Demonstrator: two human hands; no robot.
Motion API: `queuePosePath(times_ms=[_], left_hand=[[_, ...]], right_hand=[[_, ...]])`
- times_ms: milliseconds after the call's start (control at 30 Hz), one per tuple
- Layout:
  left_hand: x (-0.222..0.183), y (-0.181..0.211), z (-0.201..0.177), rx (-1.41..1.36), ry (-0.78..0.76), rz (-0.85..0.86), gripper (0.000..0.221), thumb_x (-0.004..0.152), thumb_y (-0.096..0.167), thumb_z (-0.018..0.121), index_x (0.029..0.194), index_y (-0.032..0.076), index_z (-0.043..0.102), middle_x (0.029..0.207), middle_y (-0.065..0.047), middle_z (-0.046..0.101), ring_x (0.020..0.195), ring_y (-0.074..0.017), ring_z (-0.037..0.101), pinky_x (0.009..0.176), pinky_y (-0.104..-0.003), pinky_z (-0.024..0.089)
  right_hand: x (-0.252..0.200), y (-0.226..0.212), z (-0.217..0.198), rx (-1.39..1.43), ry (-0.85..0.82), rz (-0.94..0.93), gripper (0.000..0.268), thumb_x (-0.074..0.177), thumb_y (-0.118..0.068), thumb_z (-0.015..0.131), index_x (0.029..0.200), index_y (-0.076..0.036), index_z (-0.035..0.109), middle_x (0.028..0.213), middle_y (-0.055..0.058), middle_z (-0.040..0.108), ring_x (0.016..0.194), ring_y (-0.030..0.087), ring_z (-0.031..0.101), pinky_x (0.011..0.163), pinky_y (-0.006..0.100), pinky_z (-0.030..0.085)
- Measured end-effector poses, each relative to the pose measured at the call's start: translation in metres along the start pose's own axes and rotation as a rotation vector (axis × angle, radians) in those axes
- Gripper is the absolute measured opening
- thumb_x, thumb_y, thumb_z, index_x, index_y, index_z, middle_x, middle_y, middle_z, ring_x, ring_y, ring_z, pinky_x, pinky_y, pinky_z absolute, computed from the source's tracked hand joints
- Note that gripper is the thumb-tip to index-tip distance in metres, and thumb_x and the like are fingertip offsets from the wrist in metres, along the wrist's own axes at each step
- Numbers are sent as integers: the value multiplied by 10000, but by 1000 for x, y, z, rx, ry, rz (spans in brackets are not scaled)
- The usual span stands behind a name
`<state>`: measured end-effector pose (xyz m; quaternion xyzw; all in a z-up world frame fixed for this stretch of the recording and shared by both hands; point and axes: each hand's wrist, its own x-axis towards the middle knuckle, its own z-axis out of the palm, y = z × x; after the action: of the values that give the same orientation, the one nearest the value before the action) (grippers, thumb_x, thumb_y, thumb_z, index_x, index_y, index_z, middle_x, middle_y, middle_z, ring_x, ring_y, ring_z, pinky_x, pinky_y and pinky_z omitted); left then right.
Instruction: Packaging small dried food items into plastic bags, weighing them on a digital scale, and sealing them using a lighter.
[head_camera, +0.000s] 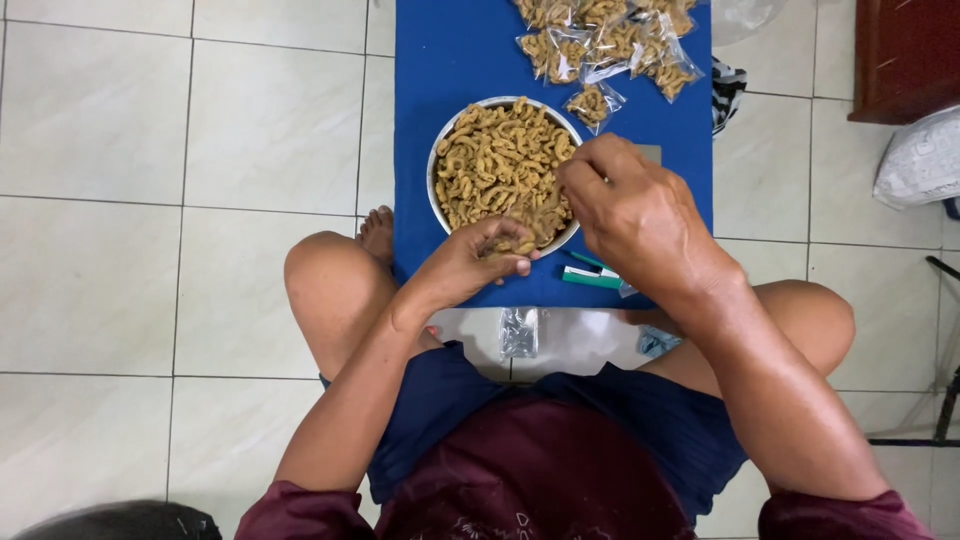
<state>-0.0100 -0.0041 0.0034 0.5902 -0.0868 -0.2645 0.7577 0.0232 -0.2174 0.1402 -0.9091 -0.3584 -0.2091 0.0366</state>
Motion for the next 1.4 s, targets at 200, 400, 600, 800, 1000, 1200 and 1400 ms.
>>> queuePosePath(times_ms=[200,400,600,800,1000,1200,1400], left_hand=[[-1,1,5,-17,4,-2,378,879,16,796,1220,-40,641,1040,-223,739,887,-232,763,638,-246,625],[-6,7,7,-15,-28,-18,366,909,56,782,1229,-51,640,1073,-228,724,882,-232,771,625,-242,621],[-3,-3,3,-25,-29,-46,356,903,51,778,1232,-2,655,1055,-197,756,876,-204,779,610,-199,611],[-2,-6,2,-52,-60,-43,361,914,67,766,1252,16,651,1060,-211,762,872,-211,781,579,-186,594],[-11,16,5,0,-66,-25,366,923,98,764,1244,-19,631,1028,-248,760,885,-249,785,599,-217,605],[-27,50,14,-8,-73,128,296,927,-68,639,1208,21,670,1212,-94,739,1044,-165,745,923,-236,570],[-41,66,23,261,37,319,302,914,28,710,1212,56,669,1242,-76,727,991,-156,729,856,-259,574]], right_hand=[[4,-13,-10,138,1,-7,233,1086,-176,608,861,-138,652,960,16,614,776,217,691,635,304,572],[10,-12,-2,-61,-39,-95,219,1089,-138,559,894,-186,647,936,-8,562,773,153,637,576,249,514],[12,-26,-2,55,-99,-125,232,1065,-97,542,877,-167,657,896,9,569,778,192,646,573,288,524],[15,-26,-7,187,-96,-81,212,1081,-201,604,872,-186,635,854,-17,560,679,204,621,559,323,516],[5,0,-11,-52,-53,-57,195,1109,-244,586,921,-213,629,972,-48,597,707,137,636,598,268,525],[14,-15,-71,451,-36,229,184,901,155,777,1060,70,737,1051,163,665,722,205,616,638,312,512],[0,-21,-88,449,-109,405,156,864,39,794,1018,49,777,979,105,772,597,145,607,516,266,471]])
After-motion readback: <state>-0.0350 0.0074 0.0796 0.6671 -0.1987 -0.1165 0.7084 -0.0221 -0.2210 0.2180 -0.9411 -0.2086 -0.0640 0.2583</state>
